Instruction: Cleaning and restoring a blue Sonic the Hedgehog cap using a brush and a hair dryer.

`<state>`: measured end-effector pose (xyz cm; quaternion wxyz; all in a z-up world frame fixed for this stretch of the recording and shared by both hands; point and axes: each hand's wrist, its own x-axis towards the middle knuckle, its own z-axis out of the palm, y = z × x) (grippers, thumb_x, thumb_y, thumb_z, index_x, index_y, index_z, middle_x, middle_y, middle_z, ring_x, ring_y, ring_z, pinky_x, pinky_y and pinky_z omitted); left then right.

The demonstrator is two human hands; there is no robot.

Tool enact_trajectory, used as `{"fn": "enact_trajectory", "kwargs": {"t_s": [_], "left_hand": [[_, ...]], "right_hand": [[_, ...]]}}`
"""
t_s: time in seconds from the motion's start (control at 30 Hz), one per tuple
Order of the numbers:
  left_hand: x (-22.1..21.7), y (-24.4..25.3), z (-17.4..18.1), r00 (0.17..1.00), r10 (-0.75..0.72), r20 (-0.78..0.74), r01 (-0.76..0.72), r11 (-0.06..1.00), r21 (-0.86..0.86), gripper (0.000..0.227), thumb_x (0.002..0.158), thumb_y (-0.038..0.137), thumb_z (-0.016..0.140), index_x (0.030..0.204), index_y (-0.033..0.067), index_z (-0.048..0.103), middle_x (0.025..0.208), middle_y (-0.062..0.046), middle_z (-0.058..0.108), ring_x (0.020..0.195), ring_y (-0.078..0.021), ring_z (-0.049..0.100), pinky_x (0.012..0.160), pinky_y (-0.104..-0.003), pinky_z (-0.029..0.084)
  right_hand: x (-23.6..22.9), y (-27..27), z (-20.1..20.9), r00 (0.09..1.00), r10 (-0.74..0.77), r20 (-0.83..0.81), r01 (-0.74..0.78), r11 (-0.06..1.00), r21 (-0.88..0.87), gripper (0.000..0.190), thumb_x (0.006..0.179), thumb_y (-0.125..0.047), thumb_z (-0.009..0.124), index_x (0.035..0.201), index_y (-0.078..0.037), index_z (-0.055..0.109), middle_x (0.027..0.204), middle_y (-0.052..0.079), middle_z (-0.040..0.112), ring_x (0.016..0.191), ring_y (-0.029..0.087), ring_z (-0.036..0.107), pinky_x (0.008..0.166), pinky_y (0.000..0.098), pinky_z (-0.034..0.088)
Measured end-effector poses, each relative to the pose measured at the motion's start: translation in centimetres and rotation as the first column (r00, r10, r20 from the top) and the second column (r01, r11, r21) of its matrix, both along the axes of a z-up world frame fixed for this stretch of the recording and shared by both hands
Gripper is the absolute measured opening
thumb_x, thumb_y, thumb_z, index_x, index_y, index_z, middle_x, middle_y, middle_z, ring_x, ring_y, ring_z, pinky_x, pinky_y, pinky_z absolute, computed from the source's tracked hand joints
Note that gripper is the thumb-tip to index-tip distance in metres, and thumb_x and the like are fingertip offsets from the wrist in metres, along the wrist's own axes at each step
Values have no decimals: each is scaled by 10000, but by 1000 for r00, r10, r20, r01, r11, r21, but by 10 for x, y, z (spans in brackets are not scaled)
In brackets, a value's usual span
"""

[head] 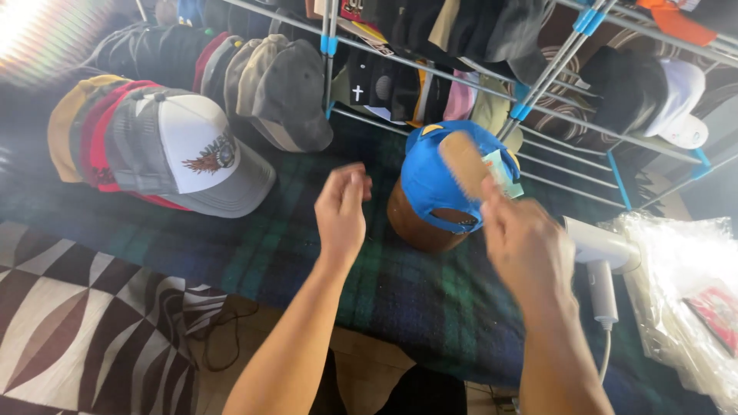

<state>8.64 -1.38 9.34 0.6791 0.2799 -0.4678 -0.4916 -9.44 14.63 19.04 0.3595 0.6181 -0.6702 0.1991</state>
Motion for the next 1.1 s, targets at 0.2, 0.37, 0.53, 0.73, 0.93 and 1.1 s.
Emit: {"fn": "enact_trajectory", "kwargs": {"t_s": [0.2,0.37,0.53,0.73,0.93,1.1], "left_hand": [[-7,40,-49,986,-165,37,142,927,347,256,1036,182,554,1167,39,720,917,-135,757,745,-179,720,697,-278,596],[-7,64,-18,936,-323,-138,351,853,386,411,1056,345,512,1272,29,662,964,-131,738,874,-204,724,765,-327,596],[-27,77,4,882,-395,-256,470,775,422,739,915,280,740,1528,69,386,1212,-226,543,990,-330,658,822,-470,581],[-54,73,-1,939,-246,-242,297,934,200,657,1027,103,575,1566,53,204,1052,-200,580,684,-214,715,646,-283,601],[-99,44,-91,997,52,59,-31,949,-313,542,977,-34,635,1454,-105,388,1455,-332,473,1396,-459,439,1133,-503,404],[-78,49,-42,947,-11,321,-88,952,292,560,1019,353,528,1531,163,402,1451,-241,573,1262,-460,589,1027,-562,493]], "right_hand": [[31,-53,-36,951,-165,-262,164,986,-26,461,941,-319,580,1396,-347,648,776,50,584,463,264,629,460,450,560],[48,-31,-95,993,-38,-113,50,993,107,357,934,-422,583,1268,-320,660,801,1,650,546,248,676,464,410,549],[59,-19,-113,995,76,70,-69,993,-91,172,1003,-303,592,1116,-197,668,851,-12,654,683,229,697,578,320,566],[47,-3,-95,854,437,282,-414,900,-140,300,876,-158,738,1160,-60,746,1051,134,699,966,364,692,789,426,554],[-41,-17,-133,618,431,657,-59,859,-508,184,1084,-85,606,1143,71,685,1117,202,677,1095,346,641,920,429,496],[-98,-60,-160,261,277,925,231,912,-339,396,1103,-387,581,1326,-66,641,1206,170,663,1048,267,638,772,381,512]]}}
